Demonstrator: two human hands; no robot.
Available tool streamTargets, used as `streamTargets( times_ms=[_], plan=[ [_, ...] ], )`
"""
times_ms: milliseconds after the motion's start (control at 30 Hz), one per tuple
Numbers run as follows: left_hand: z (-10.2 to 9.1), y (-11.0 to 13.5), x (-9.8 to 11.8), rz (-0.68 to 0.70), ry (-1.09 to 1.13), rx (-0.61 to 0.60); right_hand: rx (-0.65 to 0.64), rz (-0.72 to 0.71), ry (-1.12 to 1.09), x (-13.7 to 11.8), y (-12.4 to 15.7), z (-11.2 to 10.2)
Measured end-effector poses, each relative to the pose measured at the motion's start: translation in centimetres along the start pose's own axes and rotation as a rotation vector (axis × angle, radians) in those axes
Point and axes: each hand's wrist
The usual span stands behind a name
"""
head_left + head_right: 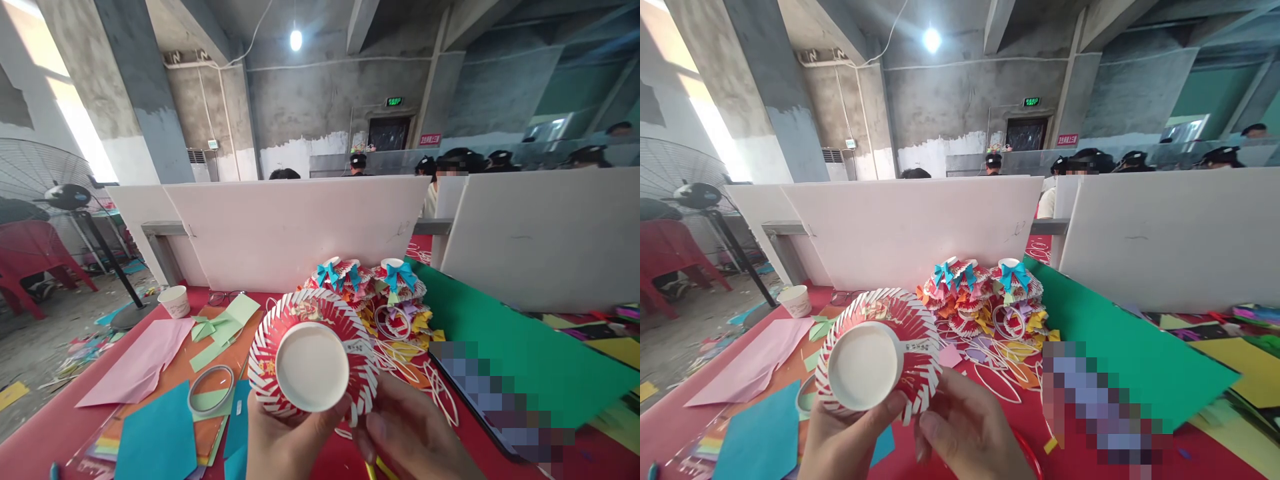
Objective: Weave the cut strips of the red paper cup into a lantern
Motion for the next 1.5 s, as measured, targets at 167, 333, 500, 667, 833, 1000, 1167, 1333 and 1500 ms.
streamTargets(
  times_ms=[167,333,500,667,833,1000,1167,1333,1500],
  plan=[
    [-0.7,-0.2,0.2,-0.019,-0.091,-0.142,0.001,-0.009,0.031,0.7,-0.8,-1.1],
    [-0.9,-0.3,0.2,-0.059,-0.091,-0.132,0.034,-0.007,0.062,1.1,-1.5,-1.3],
    [-0.6,-0.3,0.6,-0.052,-0.040,-0.190,0.135,-0.029,0.081,0.5,-1.2,-0.6],
    [-0.5,-0.4,0.6,-0.022,-0.059,-0.182,0.215,-0.060,0.075,0.6,-1.2,0.1],
    [-0.5,-0.4,0.5,-0.032,-0.067,-0.135,0.217,-0.059,0.030,0.4,-0.7,0.3],
    [-0.1,-0.2,1.1,0.013,-0.136,-0.077,0.199,-0.065,0.018,-0.2,-0.2,0.4],
    [-0.5,-0.6,0.9,-0.040,-0.116,-0.103,0.290,-0.104,0.045,0.2,-0.4,0.8],
    [-1.8,-1.1,0.5,0.047,-0.170,-0.226,0.377,-0.162,0.034,1.2,-0.1,1.2],
    [-2.1,-1.3,0.5,0.050,-0.171,-0.286,0.489,-0.200,-0.012,1.5,-0.2,2.4]
  ],
)
Point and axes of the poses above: each hand's wrist, its own y-axis away from the middle knuckle, its own z-axis out of the palm, x = y × z, and after that the axes turned 5 degrees about -y, right-handed
